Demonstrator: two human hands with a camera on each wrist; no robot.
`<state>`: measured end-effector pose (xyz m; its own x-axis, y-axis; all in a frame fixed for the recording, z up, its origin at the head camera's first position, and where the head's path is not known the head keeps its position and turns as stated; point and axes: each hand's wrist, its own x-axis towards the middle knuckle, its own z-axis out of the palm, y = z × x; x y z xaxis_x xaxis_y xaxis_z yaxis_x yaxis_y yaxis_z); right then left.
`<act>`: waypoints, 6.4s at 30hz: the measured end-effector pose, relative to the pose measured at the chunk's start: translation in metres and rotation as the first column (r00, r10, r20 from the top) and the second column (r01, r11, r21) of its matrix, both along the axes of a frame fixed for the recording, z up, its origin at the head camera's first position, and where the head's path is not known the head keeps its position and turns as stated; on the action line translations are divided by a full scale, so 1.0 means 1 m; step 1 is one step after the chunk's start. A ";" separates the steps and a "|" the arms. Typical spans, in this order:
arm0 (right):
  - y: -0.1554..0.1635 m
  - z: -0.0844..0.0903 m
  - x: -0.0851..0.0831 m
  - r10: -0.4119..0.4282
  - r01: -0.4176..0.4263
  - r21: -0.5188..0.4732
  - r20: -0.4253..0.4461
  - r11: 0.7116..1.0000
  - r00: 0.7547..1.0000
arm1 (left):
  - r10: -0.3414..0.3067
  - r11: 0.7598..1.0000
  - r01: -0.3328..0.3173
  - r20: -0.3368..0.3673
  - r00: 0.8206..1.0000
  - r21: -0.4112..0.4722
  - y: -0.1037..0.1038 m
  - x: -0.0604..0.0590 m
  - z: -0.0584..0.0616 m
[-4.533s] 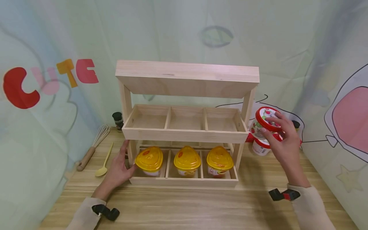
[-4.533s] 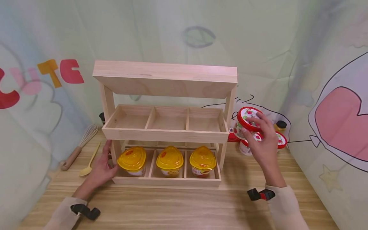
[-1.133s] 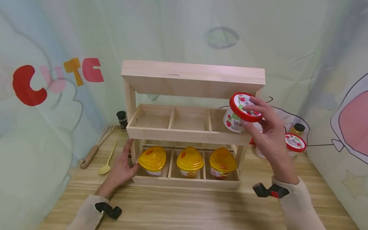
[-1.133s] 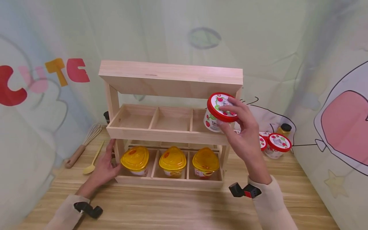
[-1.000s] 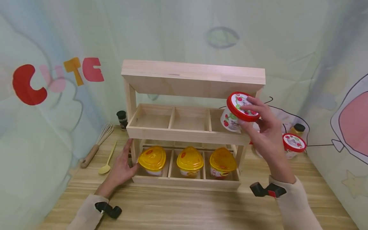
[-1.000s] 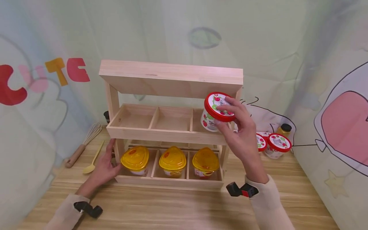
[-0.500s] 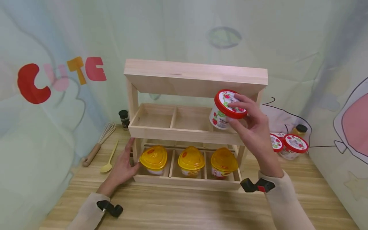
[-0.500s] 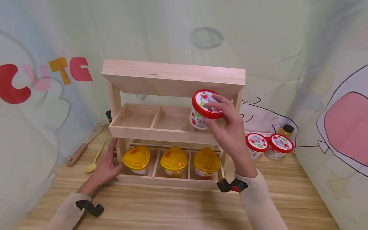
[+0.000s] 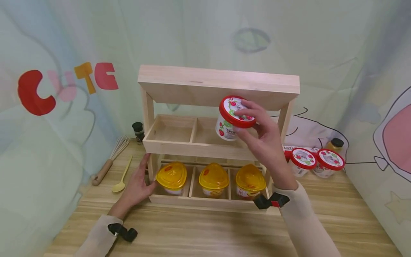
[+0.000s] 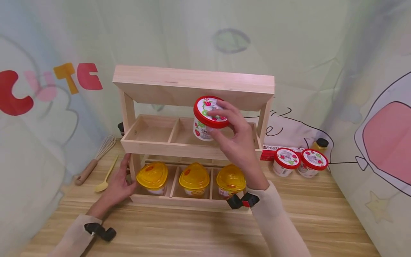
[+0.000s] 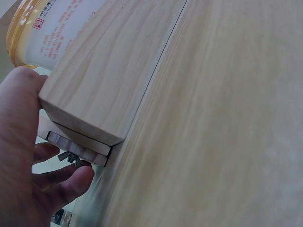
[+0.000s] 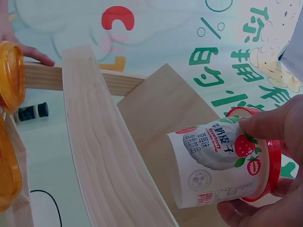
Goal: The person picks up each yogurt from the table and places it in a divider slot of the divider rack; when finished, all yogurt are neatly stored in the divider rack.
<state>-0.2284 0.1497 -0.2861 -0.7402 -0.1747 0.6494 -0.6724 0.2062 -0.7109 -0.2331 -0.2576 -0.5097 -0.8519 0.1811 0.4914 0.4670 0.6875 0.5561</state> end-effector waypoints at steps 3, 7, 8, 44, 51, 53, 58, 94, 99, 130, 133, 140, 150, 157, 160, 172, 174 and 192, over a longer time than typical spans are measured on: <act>-0.007 0.000 -0.002 0.000 0.000 0.012 0.004 1.000 1.000 | 0.001 1.000 -0.001 0.006 1.000 0.004 0.000 0.000 0.000; -0.013 -0.001 -0.003 0.015 -0.015 0.022 0.002 1.000 1.000 | -0.001 1.000 0.001 -0.003 1.000 0.004 0.000 -0.001 -0.001; -0.015 -0.001 -0.004 0.022 -0.023 0.023 0.001 0.999 1.000 | -0.003 1.000 0.003 -0.005 1.000 0.005 0.000 -0.001 0.000; -0.085 0.002 -0.027 0.205 -0.203 0.069 -0.027 0.977 0.978 | 0.008 1.000 -0.008 -0.028 1.000 -0.002 -0.001 -0.002 -0.003; -0.091 0.000 -0.030 0.218 -0.216 0.096 -0.014 0.972 0.976 | 0.003 1.000 -0.003 -0.027 1.000 0.001 0.000 -0.001 -0.001; -0.093 0.000 -0.032 0.224 -0.221 0.099 -0.020 0.970 0.974 | 0.004 1.000 -0.004 -0.022 1.000 0.000 0.000 -0.001 -0.001; -0.100 -0.002 -0.036 0.230 -0.227 0.108 -0.022 0.968 0.973 | 0.005 1.000 -0.005 -0.015 1.000 0.001 0.000 0.000 0.000; -0.137 -0.010 -0.053 0.199 -0.246 0.345 0.165 0.906 0.966 | -0.008 1.000 0.009 -0.028 1.000 0.017 -0.002 -0.002 -0.004; -0.138 -0.010 -0.053 0.180 -0.222 0.406 0.139 0.887 0.974 | 0.000 1.000 0.000 -0.014 1.000 0.009 -0.002 -0.002 -0.003; -0.127 -0.005 -0.051 0.181 -0.228 0.488 0.143 0.843 0.973 | -0.003 1.000 0.003 0.007 1.000 0.010 0.000 -0.003 -0.001; -0.121 -0.004 -0.052 0.184 -0.238 0.445 0.161 0.863 0.970 | -0.003 1.000 0.003 0.018 1.000 0.011 0.001 -0.002 0.000; -0.100 -0.003 -0.050 0.166 -0.225 0.307 0.205 0.925 0.965 | 0.003 1.000 -0.003 0.024 1.000 0.008 0.002 -0.001 0.002; -0.073 -0.006 -0.045 0.147 -0.186 0.251 0.166 0.950 0.975 | 0.015 1.000 -0.015 0.043 0.999 -0.010 0.002 0.001 0.002; -0.052 -0.007 -0.038 0.115 -0.153 0.240 0.164 0.959 0.980 | 0.015 1.000 -0.014 0.036 0.999 -0.009 0.001 0.000 0.000; -0.042 -0.009 -0.034 0.101 -0.137 0.238 0.157 0.962 0.982 | 0.013 1.000 -0.013 0.028 1.000 -0.010 0.001 -0.001 -0.001; -0.007 -0.014 -0.021 0.000 -0.035 0.231 0.149 0.972 0.989 | 0.017 1.000 -0.016 0.023 1.000 -0.015 0.002 0.001 0.001; -0.002 -0.016 -0.020 -0.012 -0.021 0.233 0.141 0.972 0.990 | 0.018 1.000 -0.017 0.024 1.000 -0.016 0.003 0.001 0.002; 0.033 -0.021 -0.010 -0.117 0.094 0.215 0.095 0.972 0.989 | 0.021 1.000 -0.020 0.051 0.998 -0.018 0.003 0.000 0.003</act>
